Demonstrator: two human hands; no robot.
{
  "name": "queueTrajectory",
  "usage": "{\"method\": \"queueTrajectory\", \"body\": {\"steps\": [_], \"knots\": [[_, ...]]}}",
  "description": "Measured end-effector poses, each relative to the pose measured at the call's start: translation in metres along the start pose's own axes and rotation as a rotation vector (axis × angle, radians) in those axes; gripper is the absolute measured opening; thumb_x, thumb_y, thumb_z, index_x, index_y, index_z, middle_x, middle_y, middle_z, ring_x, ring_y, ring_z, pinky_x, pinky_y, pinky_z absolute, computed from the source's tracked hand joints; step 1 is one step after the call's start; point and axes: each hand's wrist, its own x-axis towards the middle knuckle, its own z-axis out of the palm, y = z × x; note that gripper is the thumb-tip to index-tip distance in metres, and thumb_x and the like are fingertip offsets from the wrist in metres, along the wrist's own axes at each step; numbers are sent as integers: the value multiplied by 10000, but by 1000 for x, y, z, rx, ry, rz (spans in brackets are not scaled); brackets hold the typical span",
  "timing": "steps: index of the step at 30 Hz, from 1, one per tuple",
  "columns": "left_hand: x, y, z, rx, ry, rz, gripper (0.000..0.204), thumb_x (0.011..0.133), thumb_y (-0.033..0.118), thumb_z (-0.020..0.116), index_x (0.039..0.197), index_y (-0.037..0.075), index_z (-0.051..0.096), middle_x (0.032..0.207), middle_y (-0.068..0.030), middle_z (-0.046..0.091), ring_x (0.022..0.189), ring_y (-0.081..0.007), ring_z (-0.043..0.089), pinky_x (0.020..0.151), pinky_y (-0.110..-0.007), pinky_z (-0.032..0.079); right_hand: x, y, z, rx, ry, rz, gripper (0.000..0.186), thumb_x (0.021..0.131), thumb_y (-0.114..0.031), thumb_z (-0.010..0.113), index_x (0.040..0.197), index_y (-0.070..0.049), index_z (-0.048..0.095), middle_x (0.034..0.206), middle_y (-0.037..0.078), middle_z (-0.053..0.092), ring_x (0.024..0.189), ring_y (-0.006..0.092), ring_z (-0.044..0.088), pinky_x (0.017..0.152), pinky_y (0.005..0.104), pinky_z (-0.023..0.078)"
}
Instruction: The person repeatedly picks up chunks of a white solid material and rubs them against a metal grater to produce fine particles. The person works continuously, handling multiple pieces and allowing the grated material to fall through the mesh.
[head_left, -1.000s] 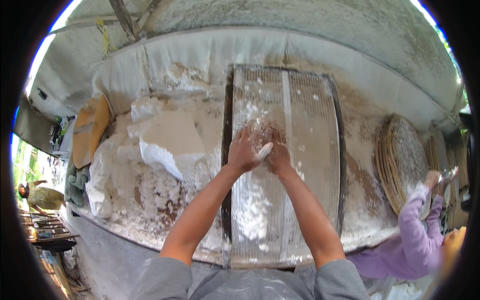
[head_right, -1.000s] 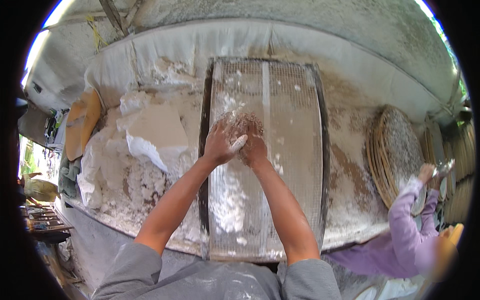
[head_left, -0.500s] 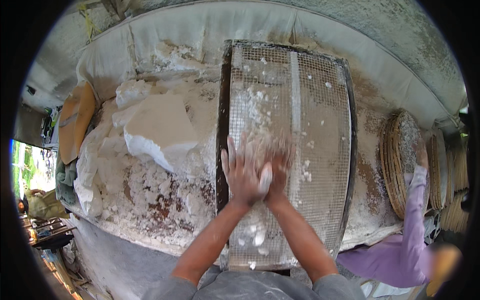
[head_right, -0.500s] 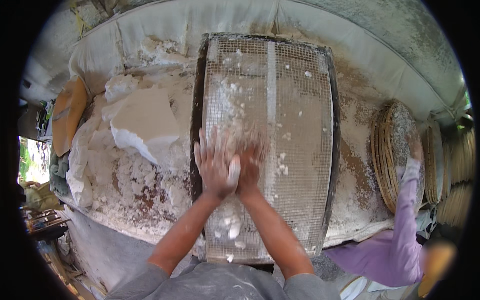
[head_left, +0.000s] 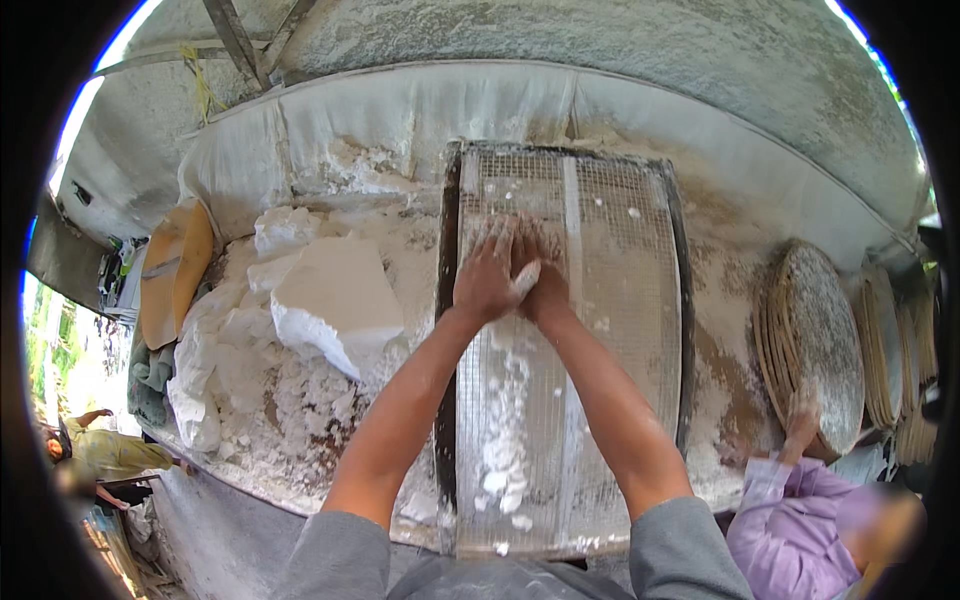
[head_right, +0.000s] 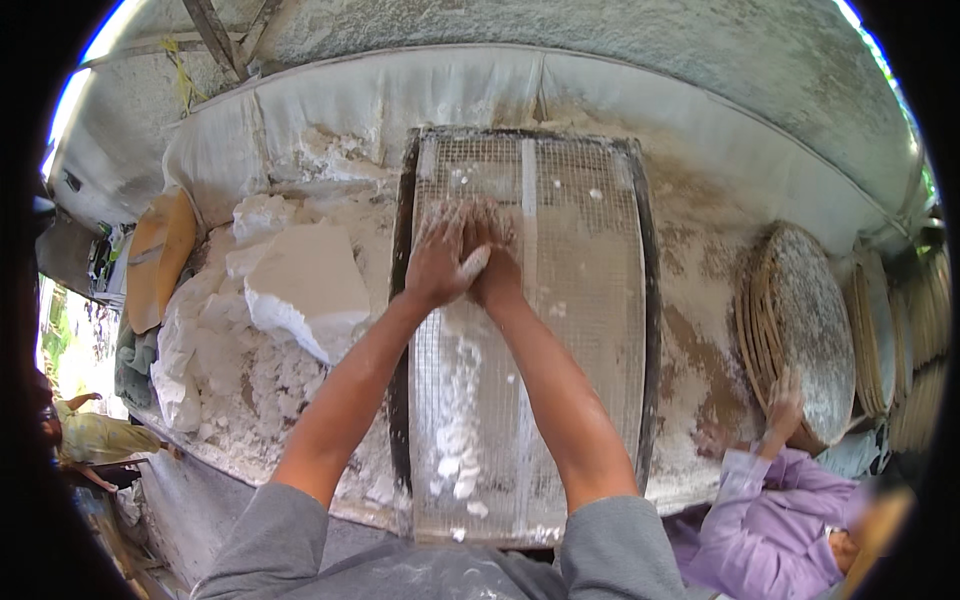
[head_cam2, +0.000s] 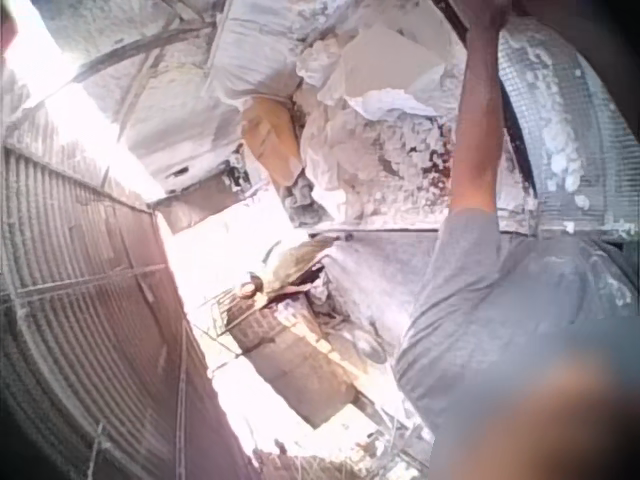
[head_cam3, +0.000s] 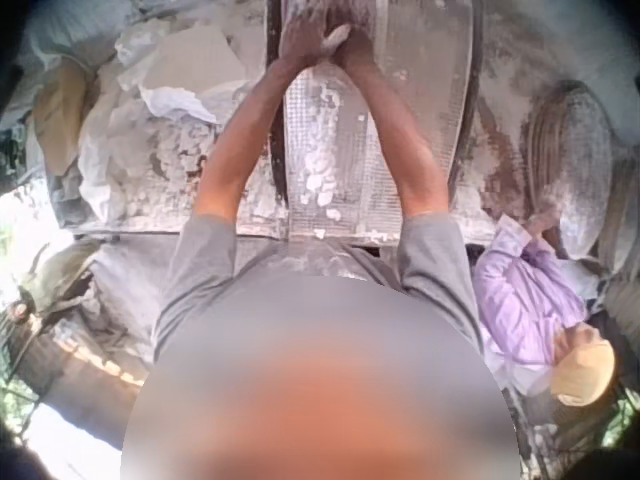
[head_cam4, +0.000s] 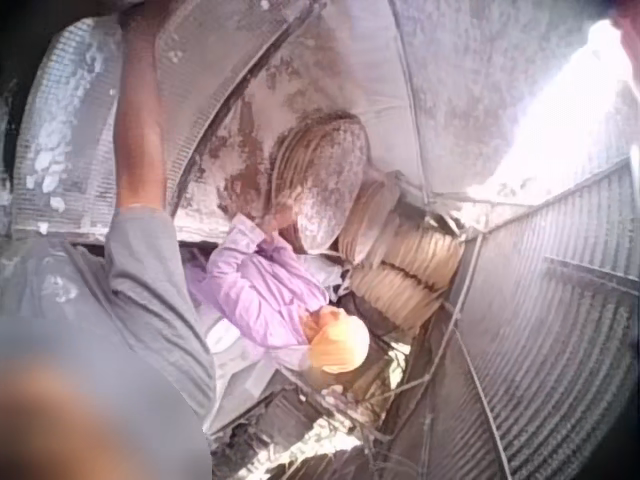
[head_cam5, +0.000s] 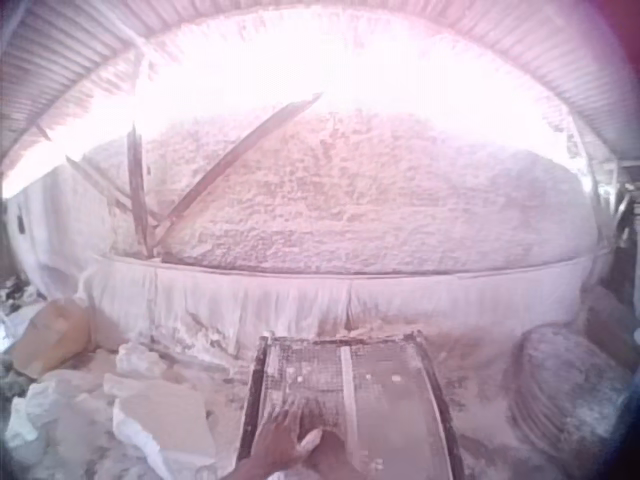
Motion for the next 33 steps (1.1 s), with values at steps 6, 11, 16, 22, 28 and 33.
{"method": "queueTrajectory", "body": {"steps": [6, 11, 16, 22, 28, 33], "knots": [[-186, 60, -25, -132, -58, 21, 828, 880, 468, 685, 1492, -25, 427, 1470, -263, 502, 1418, -429, 415, 1202, -498, 292, -188, -27, 22, 235, -263, -4, 690, 945, -267, 537, 1562, -38, 331, 1639, 199, 284, 1532, 349, 241, 1241, 412, 253], [-315, 113, -68, -239, -140, -120, 797, 850, 438, 721, 1485, 26, 474, 1521, -224, 475, 1411, -365, 459, 1194, -503, 303, -326, -60, 19, 403, 102, -42, 670, 1011, -378, 509, 1552, -19, 345, 1620, 195, 326, 1538, 374, 213, 1255, 526, 138], [-315, 132, -66, -407, 125, -88, 803, 796, 358, 743, 1480, 29, 481, 1539, -271, 427, 1472, -455, 340, 1209, -601, 213, -333, -96, 51, 168, 99, 34, 702, 988, -349, 523, 1572, -28, 301, 1620, 225, 305, 1524, 415, 226, 1247, 540, 161], [-161, 68, -11, 29, 22, -153, 797, 857, 420, 633, 1564, 126, 410, 1630, -210, 314, 1530, -460, 188, 1214, -600, 151, -165, -26, 79, 399, -76, 38, 653, 1007, -314, 486, 1583, -76, 292, 1627, 170, 313, 1502, 355, 280, 1230, 470, 225], [-5, 25, -8, -74, -150, -278, 763, 938, 479, 557, 1550, 58, 385, 1603, -233, 340, 1514, -433, 232, 1255, -523, 138, -11, -4, 2, 333, -237, 274, 580, 983, -295, 516, 1529, -141, 393, 1563, 180, 414, 1335, 313, 528, 1039, 412, 495], [-68, 36, -10, -71, -83, -65, 786, 958, 486, 562, 1570, 51, 332, 1578, -223, 384, 1496, -394, 301, 1244, -493, 203, -69, -18, -20, 353, -272, 139, 650, 953, -322, 542, 1549, -138, 360, 1595, 186, 368, 1373, 330, 488, 1061, 442, 471]]}}
